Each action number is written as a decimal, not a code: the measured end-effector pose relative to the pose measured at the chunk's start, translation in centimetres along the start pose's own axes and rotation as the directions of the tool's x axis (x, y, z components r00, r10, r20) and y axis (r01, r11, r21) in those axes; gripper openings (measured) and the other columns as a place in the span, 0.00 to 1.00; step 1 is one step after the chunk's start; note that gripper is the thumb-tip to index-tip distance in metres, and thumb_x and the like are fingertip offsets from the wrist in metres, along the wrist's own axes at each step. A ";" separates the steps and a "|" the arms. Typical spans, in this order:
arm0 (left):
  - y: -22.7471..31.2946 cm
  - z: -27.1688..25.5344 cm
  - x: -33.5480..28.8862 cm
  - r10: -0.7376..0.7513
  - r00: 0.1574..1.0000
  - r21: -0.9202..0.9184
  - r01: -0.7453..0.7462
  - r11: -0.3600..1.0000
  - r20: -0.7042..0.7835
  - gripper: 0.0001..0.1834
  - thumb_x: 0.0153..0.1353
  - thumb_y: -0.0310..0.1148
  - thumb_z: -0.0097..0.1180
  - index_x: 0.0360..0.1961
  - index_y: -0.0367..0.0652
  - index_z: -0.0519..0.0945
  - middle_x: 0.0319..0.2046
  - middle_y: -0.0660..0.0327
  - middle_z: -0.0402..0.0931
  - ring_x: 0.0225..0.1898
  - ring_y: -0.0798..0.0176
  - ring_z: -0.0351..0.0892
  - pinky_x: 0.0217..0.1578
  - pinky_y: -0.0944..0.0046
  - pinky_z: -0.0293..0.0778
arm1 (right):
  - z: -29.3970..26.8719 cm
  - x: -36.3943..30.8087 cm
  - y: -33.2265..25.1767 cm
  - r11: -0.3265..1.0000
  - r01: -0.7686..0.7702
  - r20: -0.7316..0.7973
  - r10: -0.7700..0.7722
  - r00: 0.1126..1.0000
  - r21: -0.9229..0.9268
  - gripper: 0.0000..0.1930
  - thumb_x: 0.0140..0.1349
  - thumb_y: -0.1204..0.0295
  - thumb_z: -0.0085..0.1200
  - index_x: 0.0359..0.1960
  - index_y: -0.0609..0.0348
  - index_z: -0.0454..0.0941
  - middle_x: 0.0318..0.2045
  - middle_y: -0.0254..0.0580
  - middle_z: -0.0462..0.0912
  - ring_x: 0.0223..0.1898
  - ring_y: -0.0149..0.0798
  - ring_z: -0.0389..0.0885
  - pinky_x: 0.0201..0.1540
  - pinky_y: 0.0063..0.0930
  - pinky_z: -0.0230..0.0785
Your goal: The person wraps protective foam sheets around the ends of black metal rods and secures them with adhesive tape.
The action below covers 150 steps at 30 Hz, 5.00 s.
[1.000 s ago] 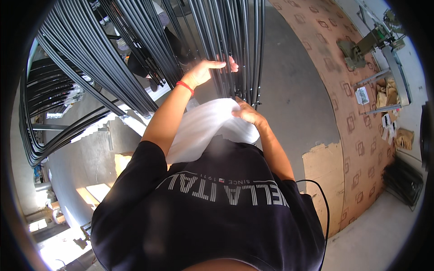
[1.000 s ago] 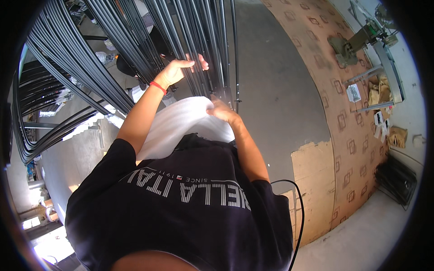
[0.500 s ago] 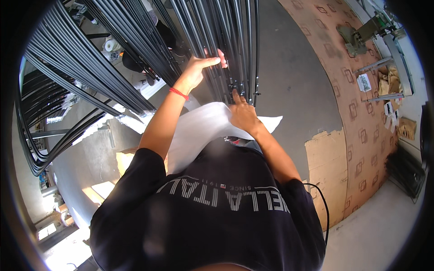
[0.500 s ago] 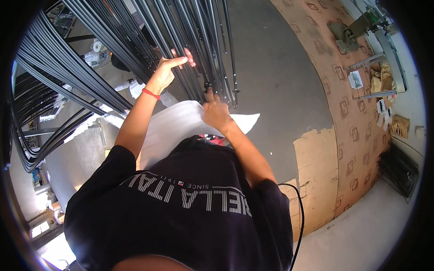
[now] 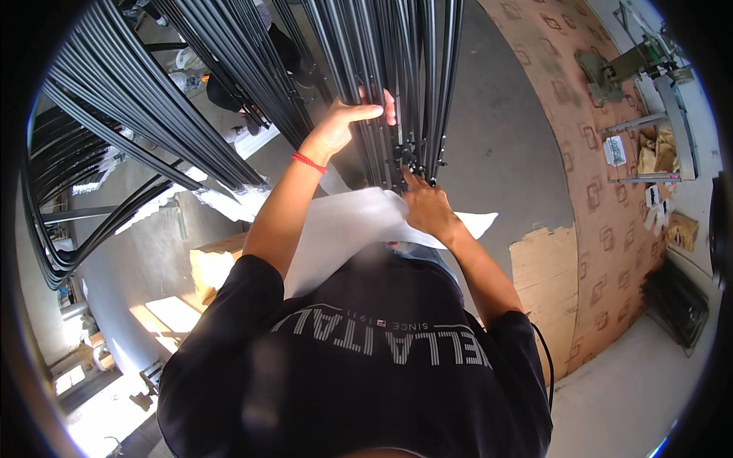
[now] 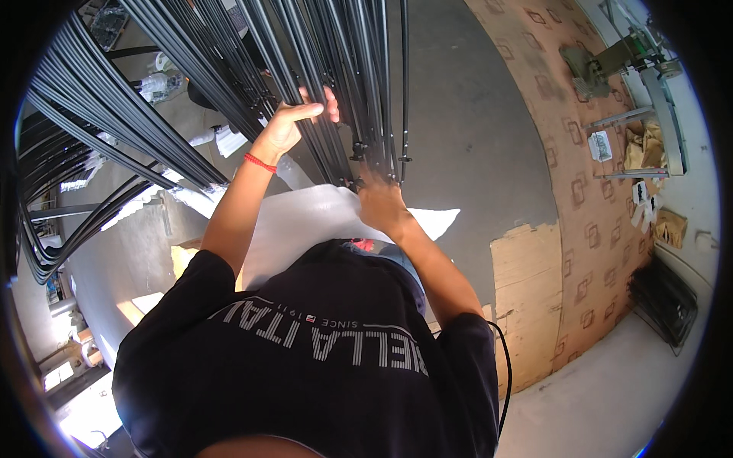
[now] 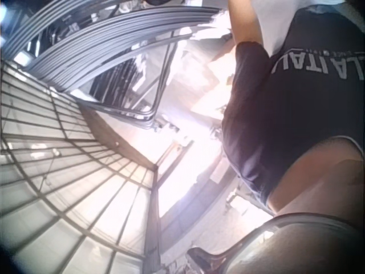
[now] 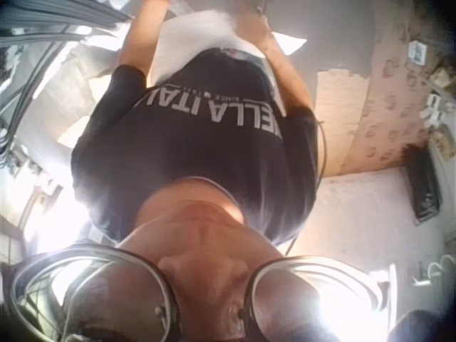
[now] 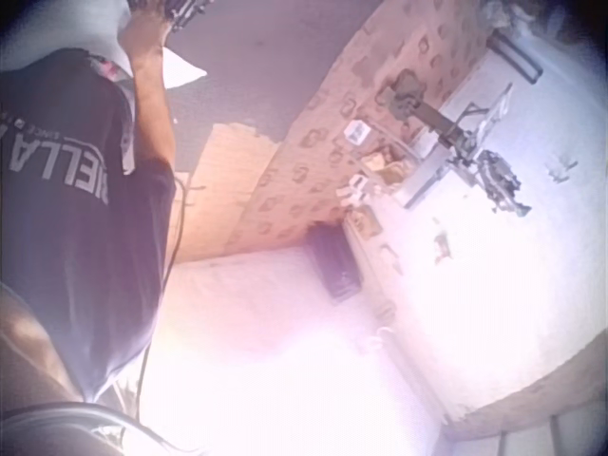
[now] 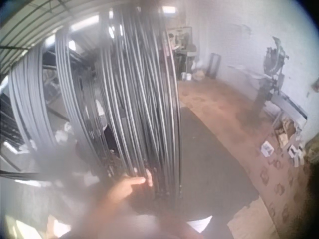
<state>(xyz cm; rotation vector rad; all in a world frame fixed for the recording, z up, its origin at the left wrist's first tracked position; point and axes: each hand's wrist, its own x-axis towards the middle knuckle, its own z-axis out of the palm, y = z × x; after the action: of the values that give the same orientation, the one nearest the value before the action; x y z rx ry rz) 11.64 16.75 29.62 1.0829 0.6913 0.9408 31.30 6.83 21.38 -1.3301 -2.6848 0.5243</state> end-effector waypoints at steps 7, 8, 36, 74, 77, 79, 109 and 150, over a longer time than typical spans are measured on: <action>-9.3 -2.8 -3.2 -0.347 0.863 -0.059 0.394 0.917 0.368 0.23 0.43 0.36 0.59 0.42 0.36 0.73 0.43 0.53 0.72 0.50 0.57 0.68 0.53 0.60 0.60 | 0.4 -3.0 -1.5 0.990 -0.056 -0.202 0.082 0.976 0.133 0.21 0.39 0.83 0.44 0.40 0.62 0.74 0.54 0.50 0.63 0.57 0.48 0.62 0.54 0.51 0.57; -10.3 -2.6 -3.7 -0.403 0.837 0.011 0.430 0.903 0.371 0.23 0.43 0.35 0.59 0.42 0.37 0.73 0.45 0.52 0.71 0.51 0.58 0.66 0.55 0.60 0.58 | 0.6 -3.1 -1.6 0.989 -0.055 -0.250 0.087 0.964 0.134 0.20 0.39 0.83 0.44 0.39 0.62 0.75 0.53 0.50 0.65 0.55 0.49 0.64 0.53 0.50 0.60; -13.9 1.7 -5.0 -0.190 0.954 0.058 0.209 0.976 -0.233 0.11 0.43 0.28 0.57 0.31 0.37 0.75 0.29 0.59 0.75 0.36 0.64 0.73 0.40 0.67 0.67 | 5.0 -8.4 3.8 -0.168 -0.255 0.288 0.221 0.932 0.952 0.09 0.45 0.76 0.53 0.31 0.61 0.77 0.26 0.30 0.76 0.35 0.28 0.71 0.45 0.22 0.59; -12.8 -1.2 -8.7 -0.275 0.959 -0.065 0.271 0.960 -0.064 0.13 0.46 0.28 0.56 0.34 0.40 0.70 0.31 0.62 0.69 0.37 0.68 0.69 0.40 0.68 0.64 | 7.7 1.7 -0.7 0.593 -0.402 0.146 0.432 0.890 0.697 0.14 0.46 0.68 0.59 0.31 0.65 0.72 0.20 0.41 0.74 0.22 0.34 0.73 0.25 0.28 0.64; -13.0 -1.2 -8.9 -0.270 0.962 -0.092 0.265 0.960 -0.043 0.12 0.46 0.28 0.57 0.32 0.40 0.71 0.30 0.62 0.70 0.34 0.69 0.70 0.37 0.69 0.65 | 9.4 1.4 0.4 0.374 -0.329 0.157 0.423 0.893 0.867 0.14 0.45 0.70 0.60 0.31 0.66 0.72 0.20 0.40 0.74 0.21 0.32 0.73 0.25 0.25 0.64; -13.2 -1.8 -9.1 -0.281 0.959 -0.114 0.276 0.954 -0.029 0.11 0.46 0.27 0.56 0.33 0.39 0.72 0.28 0.62 0.71 0.32 0.71 0.71 0.34 0.73 0.66 | 9.8 1.8 0.5 0.056 -0.233 0.196 0.375 0.906 0.971 0.14 0.44 0.71 0.60 0.31 0.65 0.73 0.20 0.39 0.74 0.21 0.31 0.73 0.25 0.24 0.65; -9.2 -1.6 -9.2 -0.200 0.968 0.171 0.174 0.970 0.151 0.28 0.55 0.33 0.54 0.56 0.40 0.64 0.54 0.58 0.65 0.59 0.63 0.58 0.59 0.63 0.50 | 2.6 2.0 -4.0 0.788 -0.336 0.101 0.333 0.937 0.517 0.31 0.48 0.62 0.58 0.50 0.66 0.59 0.27 0.52 0.79 0.32 0.52 0.78 0.33 0.37 0.70; 2.4 -2.1 -5.2 0.154 0.973 -0.109 -0.174 0.979 -0.171 0.09 0.54 0.29 0.54 0.34 0.36 0.72 0.27 0.58 0.73 0.30 0.61 0.76 0.36 0.60 0.73 | -9.4 7.0 -3.8 0.786 0.101 -0.229 0.053 0.972 0.611 0.08 0.51 0.69 0.56 0.23 0.63 0.78 0.20 0.45 0.79 0.22 0.37 0.78 0.26 0.27 0.69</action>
<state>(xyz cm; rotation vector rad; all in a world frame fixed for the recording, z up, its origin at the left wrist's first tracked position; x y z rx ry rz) 6.85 13.35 31.28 0.9720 0.6739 1.2086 26.33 12.65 31.03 -1.0700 -2.0478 1.0583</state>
